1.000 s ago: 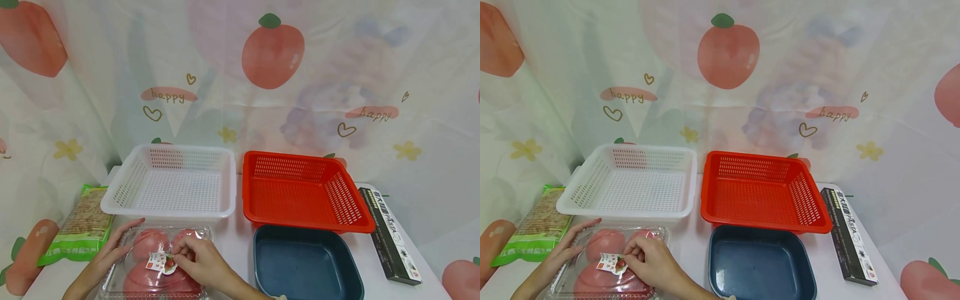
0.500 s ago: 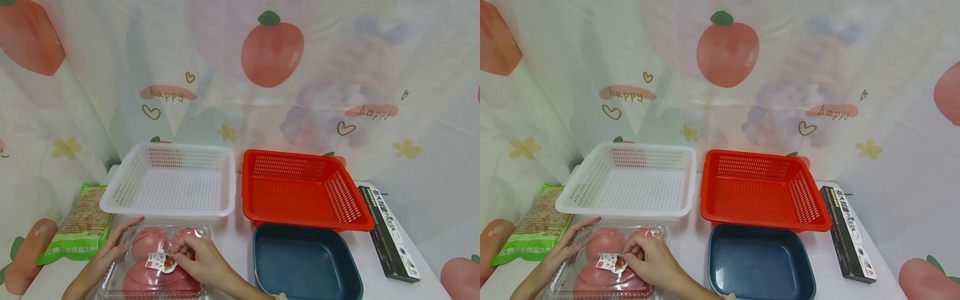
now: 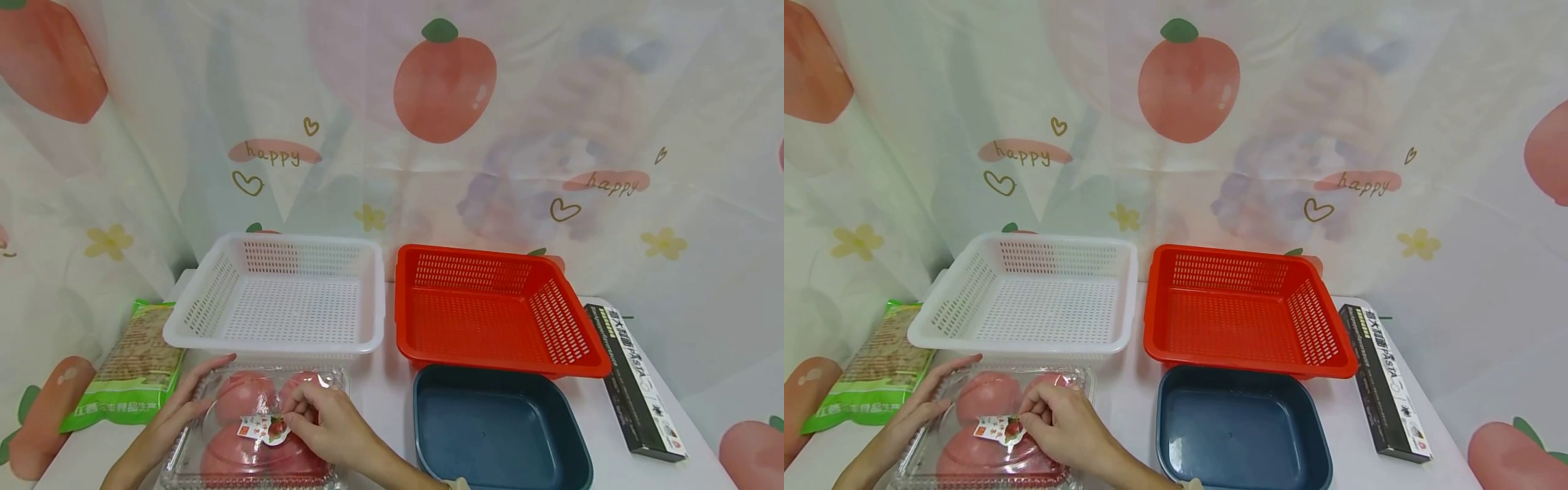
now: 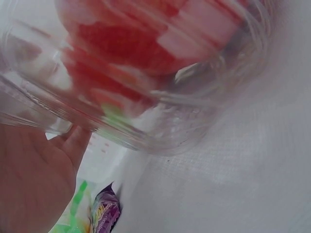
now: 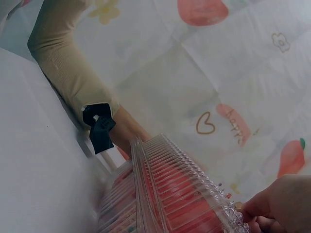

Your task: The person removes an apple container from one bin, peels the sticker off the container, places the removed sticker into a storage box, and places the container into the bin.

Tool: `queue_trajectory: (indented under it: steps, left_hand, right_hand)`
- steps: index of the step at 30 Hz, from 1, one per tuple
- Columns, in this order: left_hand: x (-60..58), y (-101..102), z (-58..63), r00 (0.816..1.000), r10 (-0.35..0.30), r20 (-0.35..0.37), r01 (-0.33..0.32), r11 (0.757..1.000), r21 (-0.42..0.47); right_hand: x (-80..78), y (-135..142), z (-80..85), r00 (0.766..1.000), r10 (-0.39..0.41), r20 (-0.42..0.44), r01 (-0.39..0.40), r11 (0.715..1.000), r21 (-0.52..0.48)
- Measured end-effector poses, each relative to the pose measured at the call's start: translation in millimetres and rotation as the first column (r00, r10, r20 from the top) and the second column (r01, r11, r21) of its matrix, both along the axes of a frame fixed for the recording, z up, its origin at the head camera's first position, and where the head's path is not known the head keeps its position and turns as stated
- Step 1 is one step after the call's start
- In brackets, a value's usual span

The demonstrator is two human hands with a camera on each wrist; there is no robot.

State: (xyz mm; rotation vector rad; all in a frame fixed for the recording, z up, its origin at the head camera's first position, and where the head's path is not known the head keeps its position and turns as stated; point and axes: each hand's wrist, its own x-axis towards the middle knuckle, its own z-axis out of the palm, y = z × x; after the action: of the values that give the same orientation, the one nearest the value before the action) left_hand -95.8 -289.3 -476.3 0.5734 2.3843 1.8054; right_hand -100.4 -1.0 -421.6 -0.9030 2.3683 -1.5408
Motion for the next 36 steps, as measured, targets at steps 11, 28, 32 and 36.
queue_trajectory:
  steps: [11,28,32,36]
  left_hand:
    - [-1.8,-0.5,-3.1,1.0,-0.02,-0.011,0.02,0.999,0.031]
    - [-2.2,-1.1,-1.5,0.999,-0.026,-0.033,0.027,0.999,0.025]
    - [-2.5,-1.0,-1.6,0.999,-0.027,-0.033,0.028,0.999,0.032]
    - [-2.0,-0.7,-1.5,0.999,-0.028,-0.029,0.029,0.999,0.035]
  right_hand:
    - [1.5,0.8,2.0,0.999,0.011,0.03,-0.011,1.0,-0.004]
    - [-1.4,0.9,0.3,0.994,0.046,-0.103,-0.043,0.999,0.028]
    - [-1.3,0.8,0.1,0.993,0.047,-0.108,-0.044,0.999,0.028]
    - [-0.8,0.2,0.5,0.997,0.038,-0.07,-0.037,0.999,0.016]
